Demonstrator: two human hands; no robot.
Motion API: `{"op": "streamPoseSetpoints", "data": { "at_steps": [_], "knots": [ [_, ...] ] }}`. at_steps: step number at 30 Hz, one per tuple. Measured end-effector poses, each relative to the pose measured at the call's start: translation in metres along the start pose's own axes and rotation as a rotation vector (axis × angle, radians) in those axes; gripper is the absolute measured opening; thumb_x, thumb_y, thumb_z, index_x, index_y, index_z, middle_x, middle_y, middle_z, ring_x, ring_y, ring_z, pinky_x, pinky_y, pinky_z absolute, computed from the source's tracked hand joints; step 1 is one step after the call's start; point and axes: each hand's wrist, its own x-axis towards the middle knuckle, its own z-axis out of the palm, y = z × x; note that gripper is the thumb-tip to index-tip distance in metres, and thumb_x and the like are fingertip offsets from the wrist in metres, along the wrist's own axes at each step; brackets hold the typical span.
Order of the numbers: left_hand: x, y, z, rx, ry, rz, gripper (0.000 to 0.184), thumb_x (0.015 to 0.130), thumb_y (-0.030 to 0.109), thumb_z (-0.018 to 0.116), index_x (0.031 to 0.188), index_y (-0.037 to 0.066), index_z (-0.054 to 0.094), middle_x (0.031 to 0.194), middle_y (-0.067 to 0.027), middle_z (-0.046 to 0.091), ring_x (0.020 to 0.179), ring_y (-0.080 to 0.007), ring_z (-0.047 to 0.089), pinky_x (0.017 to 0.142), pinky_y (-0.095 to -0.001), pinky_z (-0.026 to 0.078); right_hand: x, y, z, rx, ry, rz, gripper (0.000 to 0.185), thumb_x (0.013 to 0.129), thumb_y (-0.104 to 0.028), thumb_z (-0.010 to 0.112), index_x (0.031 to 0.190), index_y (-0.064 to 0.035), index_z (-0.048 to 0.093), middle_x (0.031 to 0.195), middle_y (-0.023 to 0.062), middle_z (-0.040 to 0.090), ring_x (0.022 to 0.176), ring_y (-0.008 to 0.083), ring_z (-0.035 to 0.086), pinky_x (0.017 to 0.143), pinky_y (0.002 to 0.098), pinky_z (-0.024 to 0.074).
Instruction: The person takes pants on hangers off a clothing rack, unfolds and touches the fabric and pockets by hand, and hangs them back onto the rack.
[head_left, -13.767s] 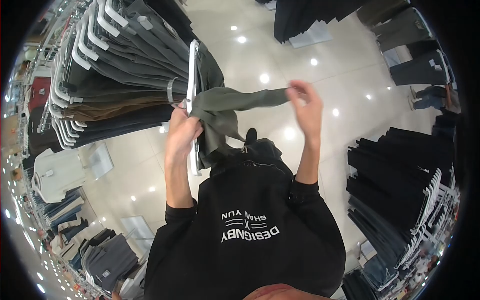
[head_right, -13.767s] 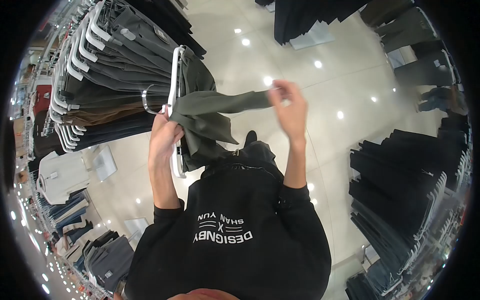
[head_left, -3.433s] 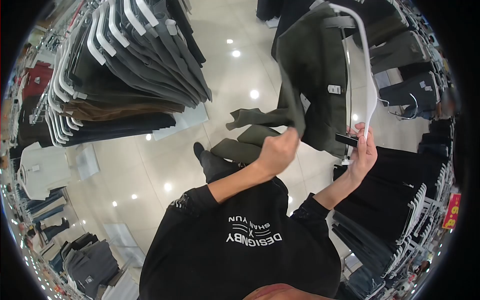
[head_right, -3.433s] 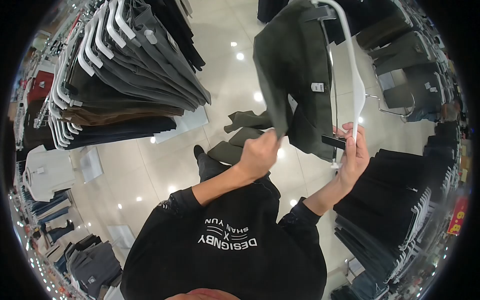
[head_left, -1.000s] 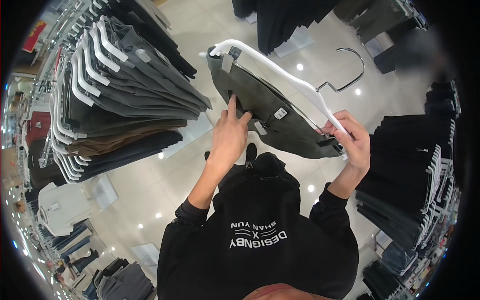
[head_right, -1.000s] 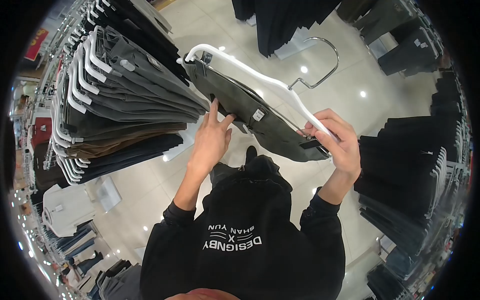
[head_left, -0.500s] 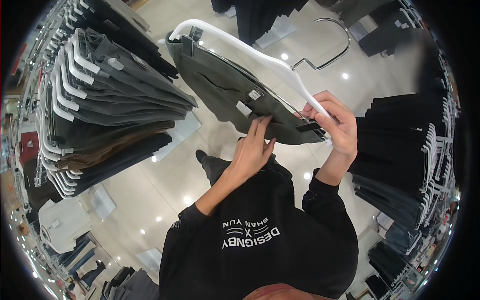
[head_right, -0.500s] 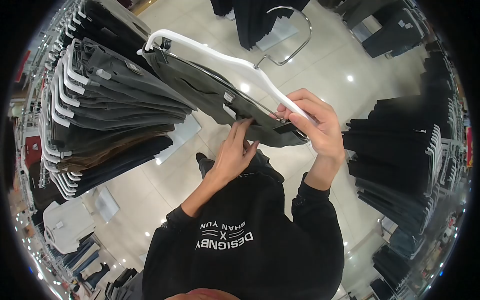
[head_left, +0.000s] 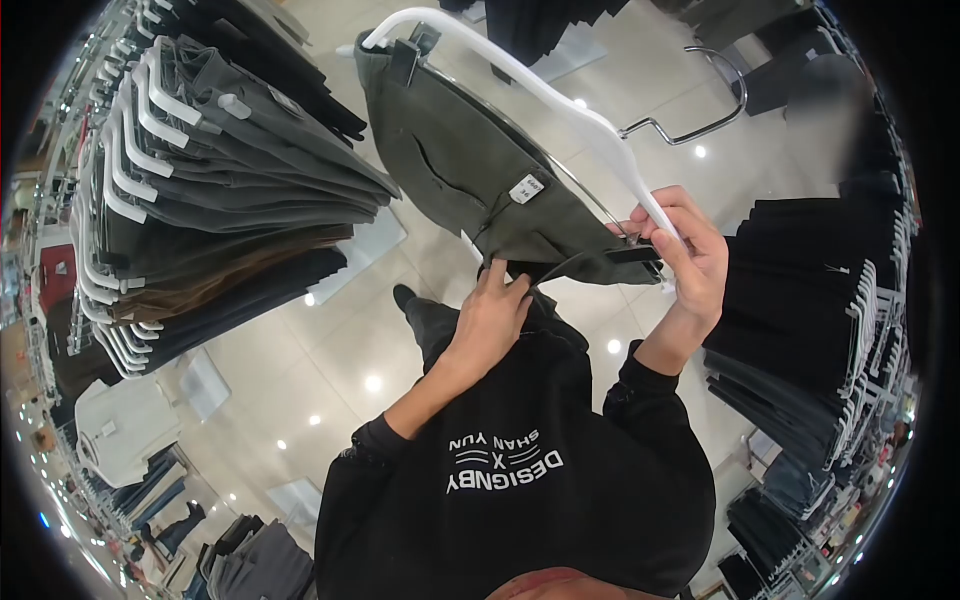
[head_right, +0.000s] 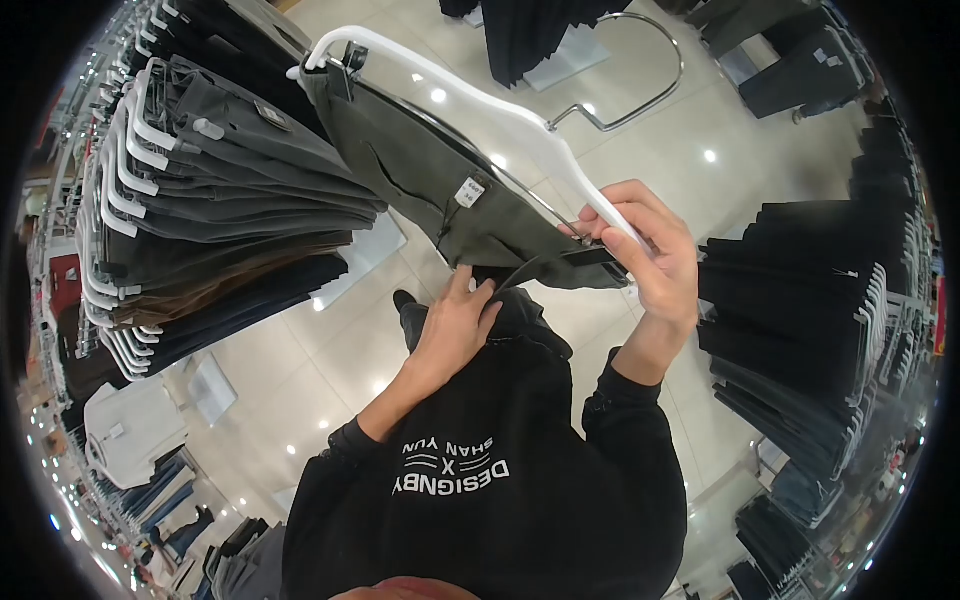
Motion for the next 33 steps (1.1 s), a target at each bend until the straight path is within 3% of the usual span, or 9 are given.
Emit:
{"op": "streamPoseSetpoints", "data": {
  "at_steps": [5, 14, 15, 17, 22, 24, 26, 29, 33],
  "knots": [
    [-0.001, 0.005, -0.004, 0.005, -0.041, -0.026, 0.025, 0.093, 0.011, 0.069, 0.112, -0.004, 0.064, 0.124, -0.0262, 0.048, 0.109, -0.0435, 0.059, 0.081, -0.0524, 0.055, -0.001, 0.001, -0.002, -0.047, 0.032, -0.034, 0.021, 0.098, -0.004, 0.058, 0.103, 0.0140, 0.067, 0.110, 0.0193, 0.061, 0.099, 0.0276, 0.067, 0.093, 0.0454, 0.0593],
    [0.014, 0.003, -0.013, -0.204, 0.087, -0.162, 0.032, 0.094, 0.017, 0.070, 0.118, -0.004, 0.064, 0.117, -0.0196, 0.065, 0.088, -0.0354, 0.069, 0.077, -0.0431, 0.056, -0.002, -0.008, 0.021, -0.077, 0.092, 0.025, 0.020, 0.097, -0.001, 0.058, 0.108, 0.0133, 0.067, 0.112, 0.0169, 0.062, 0.104, 0.0265, 0.068, 0.095, 0.0372, 0.0557],
    [0.019, 0.014, -0.030, -0.239, 0.098, -0.223, 0.038, 0.097, 0.021, 0.069, 0.125, -0.003, 0.061, 0.128, -0.0182, 0.062, 0.097, -0.0279, 0.067, 0.079, -0.0365, 0.055, 0.000, -0.009, 0.038, -0.094, 0.146, 0.056, 0.019, 0.098, -0.003, 0.060, 0.108, 0.0100, 0.068, 0.112, 0.0147, 0.062, 0.101, 0.0234, 0.068, 0.092, 0.0334, 0.0546],
    [0.029, 0.024, -0.050, -0.392, 0.299, -0.050, 0.040, 0.097, 0.022, 0.069, 0.127, -0.003, 0.057, 0.134, -0.0195, 0.056, 0.106, -0.0292, 0.063, 0.083, -0.0400, 0.055, 0.003, -0.011, 0.066, -0.270, 0.135, 0.066, 0.017, 0.098, -0.004, 0.060, 0.108, 0.0055, 0.070, 0.114, 0.0135, 0.063, 0.097, 0.0216, 0.068, 0.086, 0.0321, 0.0542],
    [0.039, 0.042, -0.088, -0.399, 0.353, -0.087, 0.038, 0.101, 0.015, 0.064, 0.132, -0.003, 0.052, 0.145, -0.0211, 0.034, 0.123, -0.0293, 0.053, 0.094, -0.0363, 0.054, 0.001, 0.009, 0.157, -0.446, 0.150, -0.071, 0.035, 0.089, -0.003, 0.062, 0.123, 0.0033, 0.060, 0.125, 0.0180, 0.060, 0.093, 0.0380, 0.067, 0.070, 0.0444, 0.0567],
    [0.045, 0.020, -0.090, -0.508, 0.468, -0.153, 0.036, 0.103, 0.011, 0.058, 0.136, -0.003, 0.054, 0.140, -0.0098, 0.047, 0.121, -0.0203, 0.058, 0.096, -0.0311, 0.051, -0.004, 0.011, 0.174, -0.463, 0.070, -0.105, 0.050, 0.087, -0.004, 0.065, 0.131, 0.0148, 0.052, 0.130, 0.0244, 0.056, 0.113, 0.0393, 0.062, 0.088, 0.0419, 0.0552],
    [0.045, 0.011, -0.109, -0.602, 0.441, -0.220, 0.034, 0.104, 0.007, 0.055, 0.135, -0.006, 0.054, 0.141, -0.0094, 0.049, 0.122, -0.0207, 0.059, 0.096, -0.0296, 0.051, 0.000, 0.010, 0.174, -0.404, -0.006, -0.223, 0.054, 0.087, -0.008, 0.070, 0.133, 0.0113, 0.052, 0.132, 0.0243, 0.054, 0.123, 0.0396, 0.057, 0.100, 0.0419, 0.0501],
    [0.043, 0.003, -0.139, -0.624, 0.303, -0.195, 0.039, 0.105, 0.012, 0.054, 0.140, -0.005, 0.054, 0.146, -0.0118, 0.052, 0.128, -0.0241, 0.058, 0.100, -0.0352, 0.051, 0.000, 0.007, 0.147, -0.237, -0.195, -0.093, 0.057, 0.086, -0.011, 0.074, 0.136, 0.0056, 0.053, 0.133, 0.0226, 0.054, 0.125, 0.0381, 0.055, 0.104, 0.0422, 0.0474],
    [0.040, 0.006, -0.165, -0.754, 0.211, -0.140, 0.037, 0.101, 0.009, 0.056, 0.134, -0.007, 0.059, 0.144, -0.0174, 0.053, 0.127, -0.0291, 0.059, 0.104, -0.0400, 0.050, -0.002, 0.045, 0.117, -0.292, 0.038, -0.153, 0.050, 0.085, -0.012, 0.077, 0.130, 0.0003, 0.059, 0.123, 0.0168, 0.062, 0.112, 0.0357, 0.063, 0.096, 0.0408, 0.0524]
  ]
}}
